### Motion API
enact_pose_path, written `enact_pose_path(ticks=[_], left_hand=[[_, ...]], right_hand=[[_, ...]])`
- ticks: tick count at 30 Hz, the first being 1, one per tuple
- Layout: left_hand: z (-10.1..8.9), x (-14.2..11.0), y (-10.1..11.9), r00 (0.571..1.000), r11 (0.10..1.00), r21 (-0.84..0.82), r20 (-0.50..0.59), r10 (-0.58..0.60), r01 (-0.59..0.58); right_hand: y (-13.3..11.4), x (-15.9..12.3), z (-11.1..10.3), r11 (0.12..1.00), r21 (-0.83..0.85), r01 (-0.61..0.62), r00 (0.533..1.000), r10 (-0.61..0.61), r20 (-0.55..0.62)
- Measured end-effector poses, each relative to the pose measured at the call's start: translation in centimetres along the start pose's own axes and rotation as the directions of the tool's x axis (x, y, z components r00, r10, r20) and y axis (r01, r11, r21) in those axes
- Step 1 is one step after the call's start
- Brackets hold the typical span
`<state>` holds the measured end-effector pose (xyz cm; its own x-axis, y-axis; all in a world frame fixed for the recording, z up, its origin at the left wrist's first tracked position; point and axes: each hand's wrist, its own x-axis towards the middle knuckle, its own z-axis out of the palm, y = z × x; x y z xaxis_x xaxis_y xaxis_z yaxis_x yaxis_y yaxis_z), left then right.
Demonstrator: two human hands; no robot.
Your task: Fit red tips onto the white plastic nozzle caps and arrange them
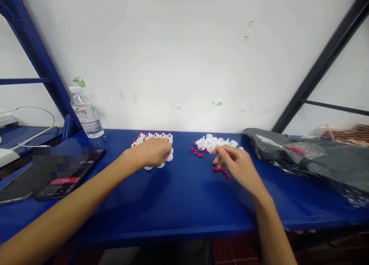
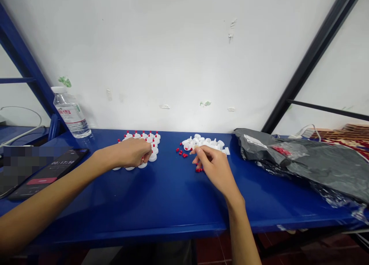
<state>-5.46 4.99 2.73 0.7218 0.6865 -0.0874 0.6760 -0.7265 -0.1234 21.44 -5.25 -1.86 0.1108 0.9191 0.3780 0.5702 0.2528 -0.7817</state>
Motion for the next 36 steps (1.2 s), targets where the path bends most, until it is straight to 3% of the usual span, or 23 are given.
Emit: enact_pose_path(ticks=[4,8,12,17,23,31,36], left_hand=[[-0.1,0.0,1.1,0.996,0.998,-0.011,-0.067,0.060,-0.061],[1.3,0.9,3.3,0.946,0.977,-0.086,-0.280,0.162,-0.193],[4.6,2.3,5.2,0.910,0.964,-0.166,-0.393,0.130,-0.209],[7.1,3.6,5.5,0.929,0.955,-0.260,-0.369,0.038,-0.142],[7.4,5.1,5.7,0.932,0.966,-0.240,-0.363,0.000,-0.093],[7.2,6.3,5.9,0.922,0.967,-0.245,-0.387,-0.024,-0.077],[7.3,6.1,5.9,0.919,0.959,-0.268,-0.394,-0.018,-0.096]], right_hand=[[1.1,0.2,-0.3,0.965,-0.262,-0.025,0.973,-0.036,-0.228],[3.0,0.5,-0.9,0.868,-0.496,-0.024,0.919,-0.176,-0.352],[5.7,0.8,-1.5,0.804,-0.595,0.008,0.947,-0.197,-0.254],[7.8,0.8,-1.3,0.756,-0.649,0.086,0.989,-0.141,-0.033],[7.2,0.7,-0.9,0.756,-0.646,0.103,0.994,-0.098,0.044],[6.7,0.7,-0.1,0.693,-0.718,0.062,0.989,-0.142,-0.051],[6.6,2.3,0.4,0.646,-0.758,0.094,0.984,-0.176,-0.028]])
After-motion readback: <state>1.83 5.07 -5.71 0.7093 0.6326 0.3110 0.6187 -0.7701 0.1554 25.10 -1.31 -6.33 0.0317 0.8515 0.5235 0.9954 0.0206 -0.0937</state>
